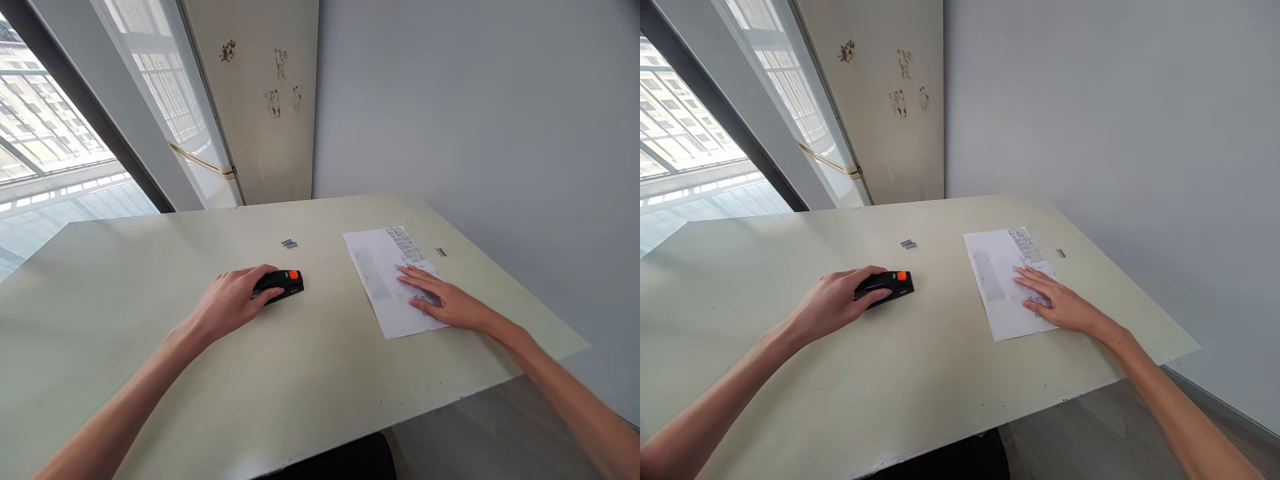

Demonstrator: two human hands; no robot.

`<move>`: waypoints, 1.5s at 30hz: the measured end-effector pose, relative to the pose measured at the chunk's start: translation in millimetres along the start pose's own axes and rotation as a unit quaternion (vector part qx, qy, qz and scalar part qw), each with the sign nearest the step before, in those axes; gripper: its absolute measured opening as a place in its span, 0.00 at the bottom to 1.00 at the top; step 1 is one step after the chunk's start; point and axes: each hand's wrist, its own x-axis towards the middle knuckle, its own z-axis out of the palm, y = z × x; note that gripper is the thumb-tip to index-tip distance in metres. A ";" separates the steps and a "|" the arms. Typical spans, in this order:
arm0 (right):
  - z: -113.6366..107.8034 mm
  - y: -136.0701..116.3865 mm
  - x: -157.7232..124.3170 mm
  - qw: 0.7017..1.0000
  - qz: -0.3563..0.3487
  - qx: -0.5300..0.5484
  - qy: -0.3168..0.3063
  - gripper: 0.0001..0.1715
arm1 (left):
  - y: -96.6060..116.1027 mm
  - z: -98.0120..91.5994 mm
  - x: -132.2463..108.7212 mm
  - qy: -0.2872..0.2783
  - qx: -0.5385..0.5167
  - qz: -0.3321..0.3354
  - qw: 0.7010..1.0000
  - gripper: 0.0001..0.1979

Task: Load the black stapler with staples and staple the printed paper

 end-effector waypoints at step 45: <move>112.0 -202.9 160.7 0.887 0.023 0.443 0.128 0.20 | -76.0 46.5 -27.7 0.227 -0.426 -0.178 0.857 0.21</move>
